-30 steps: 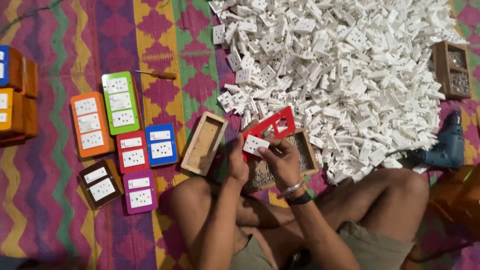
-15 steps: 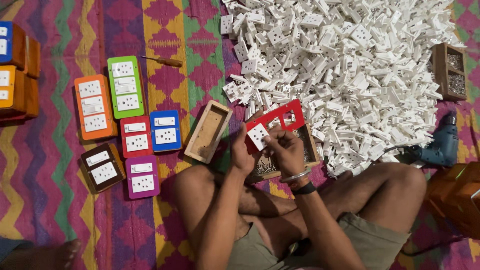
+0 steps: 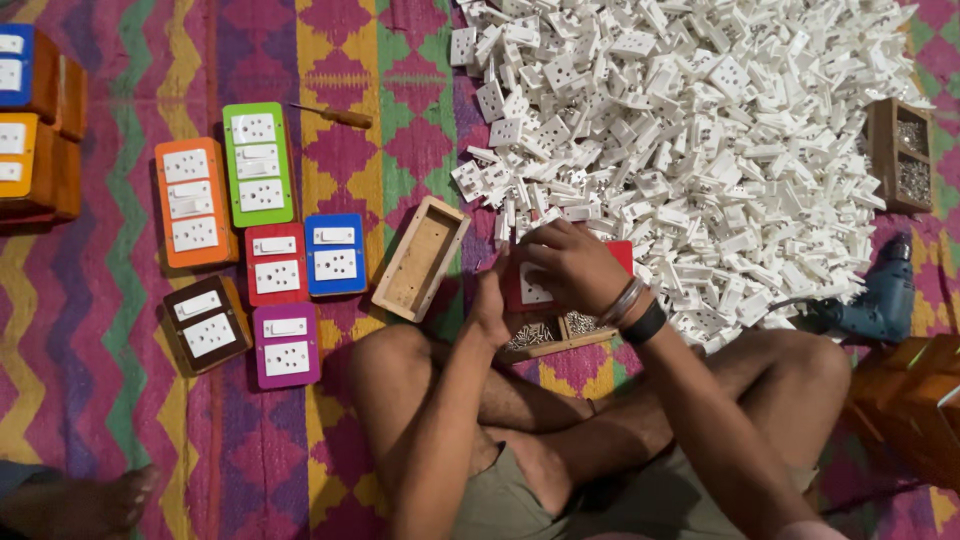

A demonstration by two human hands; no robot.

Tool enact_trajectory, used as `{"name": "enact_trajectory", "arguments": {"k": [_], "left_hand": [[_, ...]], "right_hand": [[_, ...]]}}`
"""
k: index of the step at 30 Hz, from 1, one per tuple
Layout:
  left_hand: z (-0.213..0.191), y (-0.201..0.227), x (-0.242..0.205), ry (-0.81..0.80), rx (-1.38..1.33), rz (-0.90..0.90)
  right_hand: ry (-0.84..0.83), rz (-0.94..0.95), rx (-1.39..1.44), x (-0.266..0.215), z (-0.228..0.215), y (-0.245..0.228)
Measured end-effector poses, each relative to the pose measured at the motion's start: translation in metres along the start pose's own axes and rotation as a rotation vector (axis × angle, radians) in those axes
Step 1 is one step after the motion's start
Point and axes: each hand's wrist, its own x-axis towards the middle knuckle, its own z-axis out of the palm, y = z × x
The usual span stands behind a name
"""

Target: The person sits on a patterned mat and assembles electrical sockets by inserting white plastic socket inserts into colored plastic frames. They pick up inserts from a large pile, align them in the frames, and place the completed units aside. A cordless drill and a small wooden box of screws are visible nearby.

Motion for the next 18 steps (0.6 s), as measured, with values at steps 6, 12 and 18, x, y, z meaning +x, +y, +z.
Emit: {"name": "enact_trajectory", "arguments": {"k": [6, 12, 18], "left_hand": [[-0.002, 0.015, 0.002, -0.094, 0.018, 0.314], [0.005, 0.040, -0.008, -0.108, -0.130, 0.345], [0.009, 0.030, -0.010, -0.135, -0.171, 0.274]], "right_hand": [[0.514, 0.410, 0.027, -0.040, 0.053, -0.014], [0.088, 0.438, -0.241, -0.076, 0.125, -0.007], [0.061, 0.481, -0.199, -0.084, 0.146, 0.003]]}}
